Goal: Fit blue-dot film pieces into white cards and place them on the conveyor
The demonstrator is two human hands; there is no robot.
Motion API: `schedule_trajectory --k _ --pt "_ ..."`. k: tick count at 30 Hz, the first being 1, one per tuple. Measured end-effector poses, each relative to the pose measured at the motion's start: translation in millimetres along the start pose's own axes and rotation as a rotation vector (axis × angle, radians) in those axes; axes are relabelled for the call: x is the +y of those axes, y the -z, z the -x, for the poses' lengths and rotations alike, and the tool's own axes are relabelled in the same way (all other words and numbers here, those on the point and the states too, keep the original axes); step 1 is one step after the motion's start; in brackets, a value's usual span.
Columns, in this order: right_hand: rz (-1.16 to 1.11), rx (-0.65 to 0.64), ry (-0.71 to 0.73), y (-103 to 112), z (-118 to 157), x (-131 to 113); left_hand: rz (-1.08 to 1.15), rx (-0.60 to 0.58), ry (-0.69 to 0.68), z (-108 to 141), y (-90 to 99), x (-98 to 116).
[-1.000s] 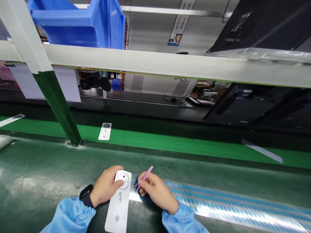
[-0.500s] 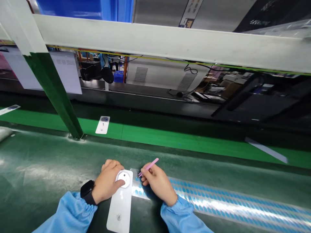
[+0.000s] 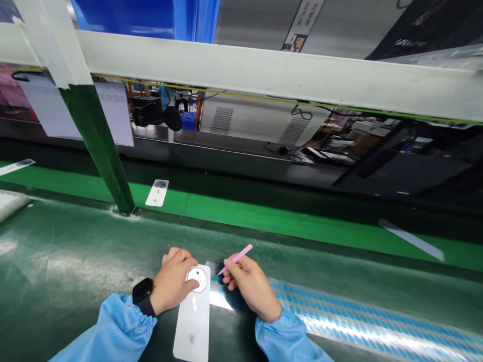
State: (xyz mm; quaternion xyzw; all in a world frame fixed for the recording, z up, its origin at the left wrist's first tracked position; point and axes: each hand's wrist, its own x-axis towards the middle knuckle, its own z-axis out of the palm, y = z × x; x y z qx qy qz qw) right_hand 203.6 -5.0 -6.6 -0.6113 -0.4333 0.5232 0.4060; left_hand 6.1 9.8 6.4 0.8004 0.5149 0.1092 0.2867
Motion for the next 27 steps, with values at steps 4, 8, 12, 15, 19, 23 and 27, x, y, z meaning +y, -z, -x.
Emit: schedule_trajectory --k 4,8,12,15,19,23,27 --pt "-0.018 -0.036 -0.001 -13 5 -1 -0.013 0.008 -0.007 0 -1.5 -1" --pt "0.017 -0.047 -0.026 -24 3 3 -0.015 0.002 -0.013 0 -2.6 -1" --pt "0.042 -0.052 -0.022 -26 -2 6 -0.017 0.006 -0.018 0 -2.3 0" --pt "0.03 -0.052 -0.033 -26 -3 5 -0.014 -0.003 -0.014 1 -1.6 1" --pt "0.01 -0.036 -0.053 -28 -4 2 -0.015 -0.004 -0.014 1 -0.4 1" --pt "-0.004 -0.031 -0.062 -30 -3 1 -0.028 -0.013 -0.009 0 0.3 2" --pt "-0.017 -0.024 -0.072 -30 -3 0 -0.034 -0.018 -0.005 0 0.9 3"
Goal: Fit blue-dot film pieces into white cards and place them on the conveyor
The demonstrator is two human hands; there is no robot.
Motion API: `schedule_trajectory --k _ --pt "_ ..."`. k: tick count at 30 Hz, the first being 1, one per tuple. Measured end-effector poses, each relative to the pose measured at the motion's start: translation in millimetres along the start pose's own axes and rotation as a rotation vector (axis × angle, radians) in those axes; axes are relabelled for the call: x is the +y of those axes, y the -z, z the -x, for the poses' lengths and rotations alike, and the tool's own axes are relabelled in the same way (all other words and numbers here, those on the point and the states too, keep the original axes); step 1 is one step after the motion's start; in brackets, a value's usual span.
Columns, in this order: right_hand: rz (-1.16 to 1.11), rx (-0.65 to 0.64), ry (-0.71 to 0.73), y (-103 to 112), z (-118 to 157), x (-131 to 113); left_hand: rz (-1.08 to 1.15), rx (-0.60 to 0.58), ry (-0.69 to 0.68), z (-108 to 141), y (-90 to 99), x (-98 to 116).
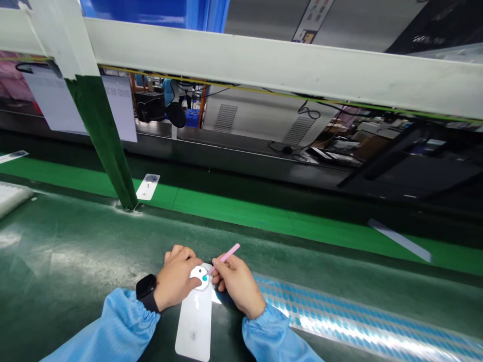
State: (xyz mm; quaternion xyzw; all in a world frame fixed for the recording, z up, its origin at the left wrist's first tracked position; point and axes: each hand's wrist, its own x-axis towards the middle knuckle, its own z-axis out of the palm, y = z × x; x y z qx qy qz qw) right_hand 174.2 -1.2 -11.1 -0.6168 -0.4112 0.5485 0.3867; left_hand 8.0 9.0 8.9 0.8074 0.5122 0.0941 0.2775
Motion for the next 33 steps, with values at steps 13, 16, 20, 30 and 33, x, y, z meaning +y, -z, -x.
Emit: schedule_trajectory --k 13,16,20,30,33 --pt "0.009 0.018 0.01 -0.1 1.4 -0.3 0.001 -0.009 0.002 0.2 -2.4 -2.2" --pt "-0.006 0.026 0.008 -0.9 2.0 -2.3 0.001 -0.007 -0.001 0.2 -3.5 -4.5" --pt "-0.026 0.024 0.007 -1.1 2.4 -2.1 -0.006 -0.002 -0.004 0.0 -4.7 -5.9" --pt "0.032 0.01 0.021 0.6 -0.5 5.6 -0.01 -0.005 -0.004 -0.2 -4.5 -4.5" --pt "0.03 0.008 0.018 0.4 0.3 4.1 -0.011 -0.005 -0.002 -0.2 -3.8 -3.6"
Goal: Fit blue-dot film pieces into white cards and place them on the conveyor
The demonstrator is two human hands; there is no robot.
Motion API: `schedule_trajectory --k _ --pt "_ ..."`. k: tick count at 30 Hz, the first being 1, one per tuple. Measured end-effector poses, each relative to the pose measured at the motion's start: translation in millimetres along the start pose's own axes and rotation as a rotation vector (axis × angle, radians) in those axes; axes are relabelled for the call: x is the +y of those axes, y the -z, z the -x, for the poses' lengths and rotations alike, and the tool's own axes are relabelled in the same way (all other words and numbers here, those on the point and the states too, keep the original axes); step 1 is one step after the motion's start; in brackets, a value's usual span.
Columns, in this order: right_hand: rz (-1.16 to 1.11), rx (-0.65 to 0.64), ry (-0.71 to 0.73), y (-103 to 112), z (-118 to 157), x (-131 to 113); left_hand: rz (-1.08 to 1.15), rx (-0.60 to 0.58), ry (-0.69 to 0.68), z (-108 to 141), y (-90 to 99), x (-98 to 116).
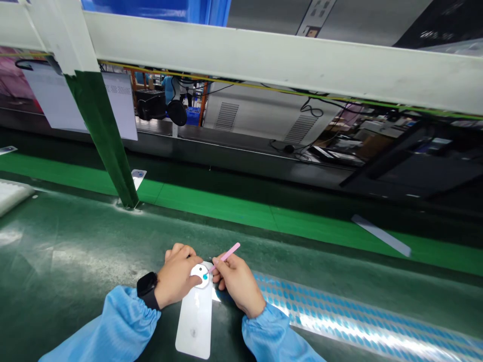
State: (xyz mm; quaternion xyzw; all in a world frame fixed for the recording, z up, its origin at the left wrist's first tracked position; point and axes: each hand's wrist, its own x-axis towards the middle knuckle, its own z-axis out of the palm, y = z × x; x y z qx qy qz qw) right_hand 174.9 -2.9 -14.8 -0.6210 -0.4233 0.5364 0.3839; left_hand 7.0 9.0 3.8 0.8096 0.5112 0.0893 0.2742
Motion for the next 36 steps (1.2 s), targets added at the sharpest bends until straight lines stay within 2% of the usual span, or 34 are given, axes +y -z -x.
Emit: schedule_trajectory --k 8,25,36 --pt "-0.057 0.02 -0.022 -2 2 -6 -0.006 -0.01 0.008 0 0.4 0" --pt "0.035 0.0 0.013 0 -1 4 -0.02 -0.026 0.019 0 0.2 0" --pt "0.048 0.018 0.028 0 2 0 -0.002 -0.013 0.015 0 1.4 1"
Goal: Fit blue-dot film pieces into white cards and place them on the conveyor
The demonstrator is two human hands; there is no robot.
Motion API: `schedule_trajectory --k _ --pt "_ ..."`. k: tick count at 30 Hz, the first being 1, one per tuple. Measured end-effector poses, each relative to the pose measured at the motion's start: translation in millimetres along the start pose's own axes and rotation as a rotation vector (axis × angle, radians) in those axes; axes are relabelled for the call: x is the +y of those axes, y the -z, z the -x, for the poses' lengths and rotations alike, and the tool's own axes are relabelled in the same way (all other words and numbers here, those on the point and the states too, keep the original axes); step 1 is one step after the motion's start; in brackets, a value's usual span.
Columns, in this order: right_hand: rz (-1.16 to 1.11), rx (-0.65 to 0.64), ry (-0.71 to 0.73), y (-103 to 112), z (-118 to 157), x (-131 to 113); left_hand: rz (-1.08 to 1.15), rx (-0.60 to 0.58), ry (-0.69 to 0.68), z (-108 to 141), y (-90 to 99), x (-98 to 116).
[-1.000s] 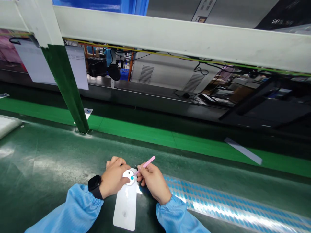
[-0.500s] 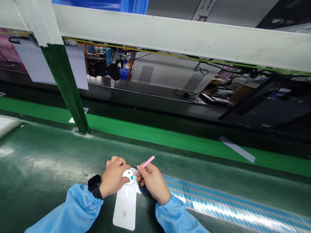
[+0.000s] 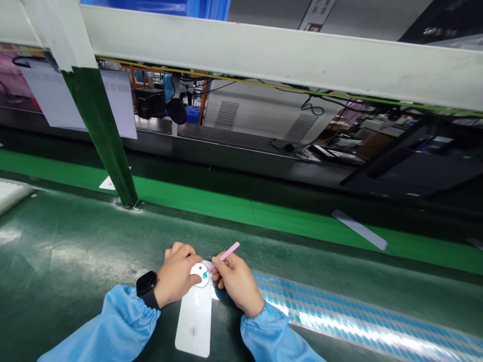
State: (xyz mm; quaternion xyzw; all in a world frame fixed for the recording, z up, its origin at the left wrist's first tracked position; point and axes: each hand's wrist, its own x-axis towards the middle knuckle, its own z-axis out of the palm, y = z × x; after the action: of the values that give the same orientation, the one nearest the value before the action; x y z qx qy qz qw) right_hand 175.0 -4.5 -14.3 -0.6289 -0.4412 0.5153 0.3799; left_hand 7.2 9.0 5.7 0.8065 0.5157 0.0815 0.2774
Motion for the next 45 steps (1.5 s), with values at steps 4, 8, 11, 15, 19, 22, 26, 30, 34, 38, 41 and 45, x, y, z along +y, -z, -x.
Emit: schedule_trajectory --k 4,8,11,15,19,22,26,30,34,38,41,45 --pt "0.01 0.001 -0.013 -1 2 -5 0.0 0.004 0.002 0 -0.8 -1" --pt "0.044 0.008 -0.009 -1 4 -9 0.001 0.004 0.0 0 -0.5 0" --pt "0.075 0.024 -0.002 -2 6 -10 0.003 -0.004 0.006 0 0.4 0" --pt "0.141 0.027 0.08 0 12 -6 0.005 -0.002 0.009 1 0.9 1" --pt "0.312 0.017 0.291 2 18 0 0.002 0.04 -0.014 4 -0.7 1" --pt "0.405 0.014 0.415 2 20 2 -0.032 0.047 -0.068 8 -3.1 0" --pt "0.421 0.018 0.447 3 20 4 -0.078 -0.005 -0.121 11 -5.8 -1" --pt "0.392 0.119 0.509 10 23 0 -0.088 -0.012 -0.118 10 -6.7 -1" --pt "0.494 0.115 0.738 17 31 -6 -0.064 -0.011 -0.108 8 -7.1 -2" --pt "0.801 -0.111 0.652 12 37 -4 -0.042 -0.015 -0.086 7 -7.3 -3" --pt "1.012 -0.149 0.535 6 38 0 -0.028 -0.012 -0.076 7 -7.6 -3" --pt "1.169 -0.12 0.484 -1 42 0 -0.013 0.024 -0.075 7 -8.2 -2"
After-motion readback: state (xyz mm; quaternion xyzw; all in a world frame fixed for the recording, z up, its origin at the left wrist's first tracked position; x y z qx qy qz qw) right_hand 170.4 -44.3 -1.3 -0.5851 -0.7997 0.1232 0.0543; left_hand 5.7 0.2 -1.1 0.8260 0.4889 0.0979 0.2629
